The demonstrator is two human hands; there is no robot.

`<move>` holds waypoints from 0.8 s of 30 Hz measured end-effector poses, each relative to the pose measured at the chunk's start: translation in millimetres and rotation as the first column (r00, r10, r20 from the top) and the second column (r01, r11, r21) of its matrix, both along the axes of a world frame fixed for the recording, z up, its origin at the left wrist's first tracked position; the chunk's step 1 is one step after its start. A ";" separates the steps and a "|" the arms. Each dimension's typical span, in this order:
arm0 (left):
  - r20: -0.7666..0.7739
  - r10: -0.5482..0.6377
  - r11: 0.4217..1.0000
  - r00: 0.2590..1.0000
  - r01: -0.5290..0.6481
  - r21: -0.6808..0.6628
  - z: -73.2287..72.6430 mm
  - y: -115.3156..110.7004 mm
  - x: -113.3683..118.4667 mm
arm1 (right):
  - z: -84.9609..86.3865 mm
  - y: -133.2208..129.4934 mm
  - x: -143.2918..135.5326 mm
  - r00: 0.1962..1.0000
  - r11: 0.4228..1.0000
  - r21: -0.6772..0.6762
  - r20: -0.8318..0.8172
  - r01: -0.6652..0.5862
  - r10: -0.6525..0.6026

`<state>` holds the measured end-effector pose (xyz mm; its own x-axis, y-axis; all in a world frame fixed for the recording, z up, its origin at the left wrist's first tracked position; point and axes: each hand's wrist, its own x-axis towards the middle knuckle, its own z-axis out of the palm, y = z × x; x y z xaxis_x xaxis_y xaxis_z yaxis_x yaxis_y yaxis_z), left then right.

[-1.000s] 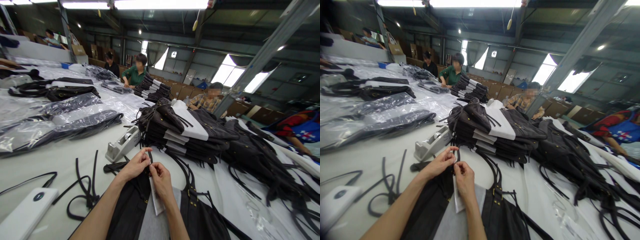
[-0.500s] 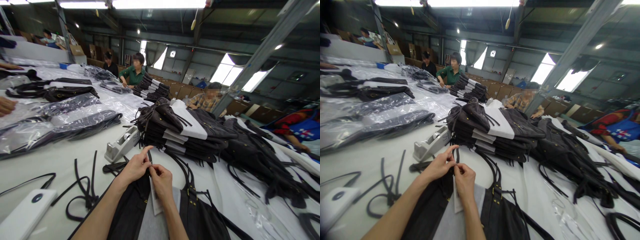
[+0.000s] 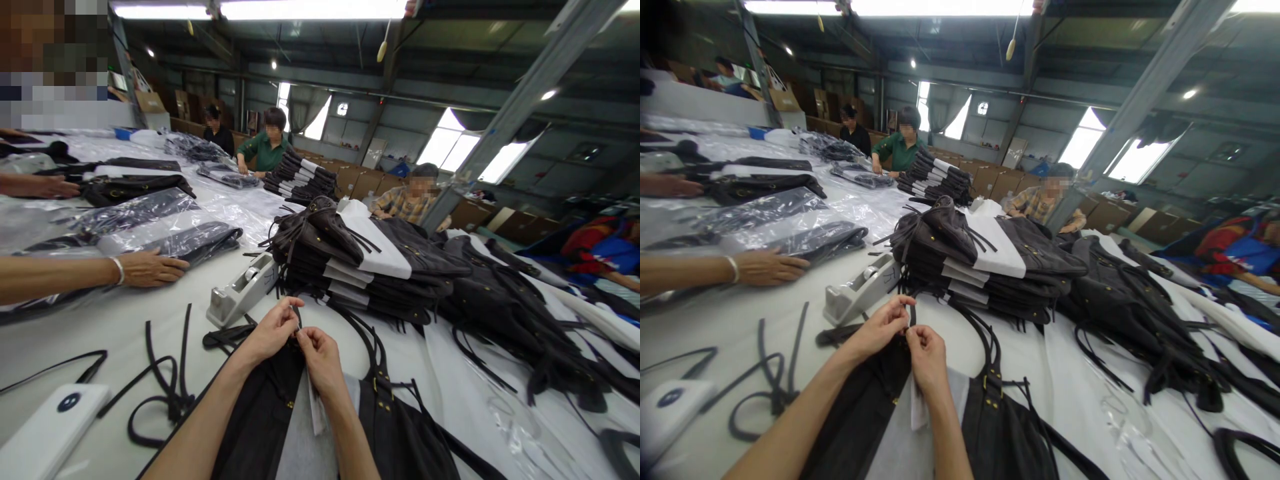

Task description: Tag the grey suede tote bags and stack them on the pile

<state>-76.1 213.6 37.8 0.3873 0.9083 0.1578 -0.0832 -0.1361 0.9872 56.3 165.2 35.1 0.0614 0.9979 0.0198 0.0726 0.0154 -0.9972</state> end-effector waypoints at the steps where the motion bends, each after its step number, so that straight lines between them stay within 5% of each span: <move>1: -0.020 -0.003 1.000 1.000 0.003 -0.005 0.5 0.1 -0.8 | -0.3 0.0 0.4 1.000 1.000 -0.005 0.004 0.002 -0.002; 10: -0.438 0.009 0.996 0.899 0.030 0.081 10.3 -8.1 -7.7 | -3.1 1.1 7.8 0.998 0.997 -0.042 -0.013 0.060 -0.060; 16: -0.583 0.047 0.988 0.811 0.049 0.147 10.1 -10.3 -10.2 | -13.3 1.0 6.7 0.998 0.993 -0.115 -0.043 0.033 -0.038; 20: -0.599 0.029 0.989 0.800 0.064 0.134 11.0 -9.1 -13.2 | -8.3 -0.5 7.7 0.998 0.998 -0.058 0.056 0.009 -0.006; 24: -0.354 -0.010 0.999 0.935 -0.005 -0.040 10.1 -3.8 -17.8 | 5.9 -7.9 13.0 0.993 0.990 -0.094 0.046 -0.106 0.111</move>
<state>-93.8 209.8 48.0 0.4138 0.9100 -0.0260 0.2727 -0.0967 0.9572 69.3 157.4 41.0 -0.0461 0.9964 -0.0717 0.1262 -0.0654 -0.9898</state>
